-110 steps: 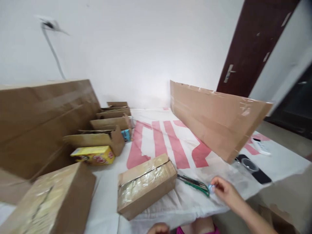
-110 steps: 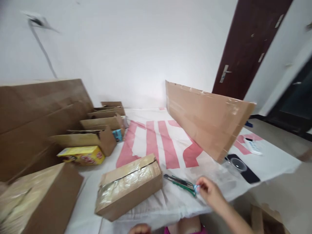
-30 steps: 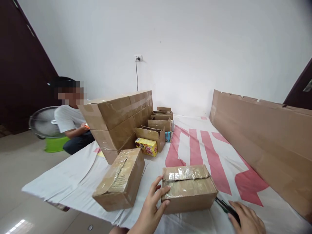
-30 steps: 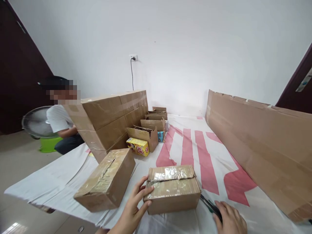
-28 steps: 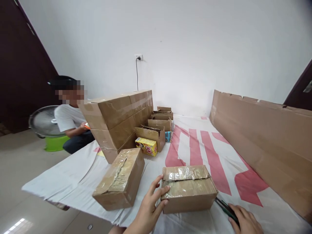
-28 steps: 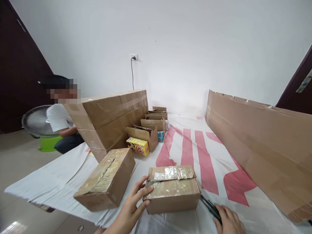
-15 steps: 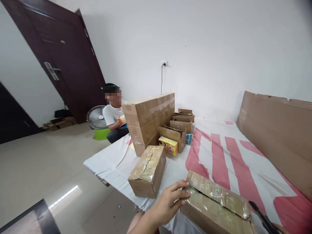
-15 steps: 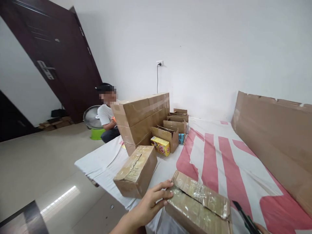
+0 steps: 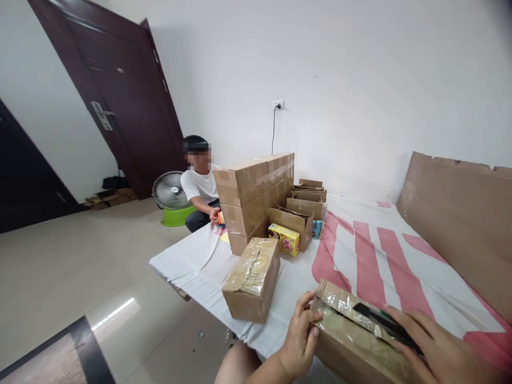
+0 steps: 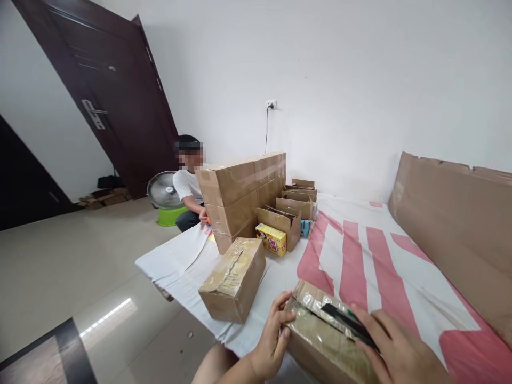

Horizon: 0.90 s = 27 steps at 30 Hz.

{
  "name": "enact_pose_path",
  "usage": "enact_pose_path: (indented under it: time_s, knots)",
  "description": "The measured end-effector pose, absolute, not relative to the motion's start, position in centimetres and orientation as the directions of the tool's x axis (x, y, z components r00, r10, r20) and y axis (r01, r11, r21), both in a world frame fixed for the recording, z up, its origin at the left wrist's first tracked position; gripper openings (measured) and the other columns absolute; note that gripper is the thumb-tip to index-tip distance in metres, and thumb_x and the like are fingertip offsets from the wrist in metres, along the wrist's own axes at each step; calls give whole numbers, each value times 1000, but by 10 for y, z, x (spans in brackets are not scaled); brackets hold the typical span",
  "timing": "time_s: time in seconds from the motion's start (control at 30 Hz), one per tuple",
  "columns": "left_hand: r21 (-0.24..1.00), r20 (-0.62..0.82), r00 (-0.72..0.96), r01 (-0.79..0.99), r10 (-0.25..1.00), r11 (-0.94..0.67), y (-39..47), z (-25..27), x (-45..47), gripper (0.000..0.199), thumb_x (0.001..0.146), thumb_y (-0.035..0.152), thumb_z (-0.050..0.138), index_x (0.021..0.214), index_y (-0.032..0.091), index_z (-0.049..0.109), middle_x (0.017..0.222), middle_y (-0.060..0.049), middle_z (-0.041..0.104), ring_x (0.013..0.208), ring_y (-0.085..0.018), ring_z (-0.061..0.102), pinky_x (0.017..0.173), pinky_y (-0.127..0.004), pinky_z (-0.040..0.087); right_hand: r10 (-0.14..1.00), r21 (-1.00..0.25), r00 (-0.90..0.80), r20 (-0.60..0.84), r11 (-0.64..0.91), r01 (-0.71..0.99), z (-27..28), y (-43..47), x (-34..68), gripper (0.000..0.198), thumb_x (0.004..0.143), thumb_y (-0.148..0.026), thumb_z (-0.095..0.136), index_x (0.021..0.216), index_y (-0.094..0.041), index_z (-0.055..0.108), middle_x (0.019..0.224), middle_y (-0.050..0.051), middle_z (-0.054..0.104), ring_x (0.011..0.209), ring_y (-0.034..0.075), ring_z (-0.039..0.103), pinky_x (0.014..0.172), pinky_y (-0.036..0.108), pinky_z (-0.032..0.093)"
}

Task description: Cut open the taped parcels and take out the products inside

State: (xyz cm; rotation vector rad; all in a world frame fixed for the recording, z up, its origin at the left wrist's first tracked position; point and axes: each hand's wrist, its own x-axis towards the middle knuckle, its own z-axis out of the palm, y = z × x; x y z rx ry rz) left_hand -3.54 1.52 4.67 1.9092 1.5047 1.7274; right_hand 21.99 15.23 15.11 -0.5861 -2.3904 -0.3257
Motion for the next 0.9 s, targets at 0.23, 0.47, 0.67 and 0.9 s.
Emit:
enact_pose_path:
  time_s: [0.23,0.47,0.67,0.9]
  knots:
    - [683,662,-171,539,729,-494,15,49,-36,27,97,30,35,121,27,46,147,-15,31,137,-30,32,107,-55,33,99,299,-889,446,920,253,180,141,171,37,99,-39,28,120,-25,55,79,4,63,60,17,62,49,30,45]
    - [679,679,-195,535,708,-503,17,47,-35,27,97,28,35,121,27,47,145,-14,34,136,-28,35,106,-53,34,93,516,-963,254,829,216,199,142,144,35,81,-14,60,115,-21,54,76,3,63,64,20,59,54,30,38]
    - [692,671,-222,528,707,-491,18,43,-35,28,96,27,37,120,27,50,146,-13,36,137,-28,35,106,-52,35,120,543,-993,-4,834,99,240,128,124,34,78,-16,63,111,-17,56,81,8,66,69,23,63,53,32,38]
    - [686,678,-220,532,701,-496,20,41,-36,28,96,25,37,121,28,51,146,-12,36,137,-26,34,106,-53,35,181,557,-984,2,817,151,235,125,112,36,87,-19,54,122,-13,51,86,10,67,71,23,65,55,32,41]
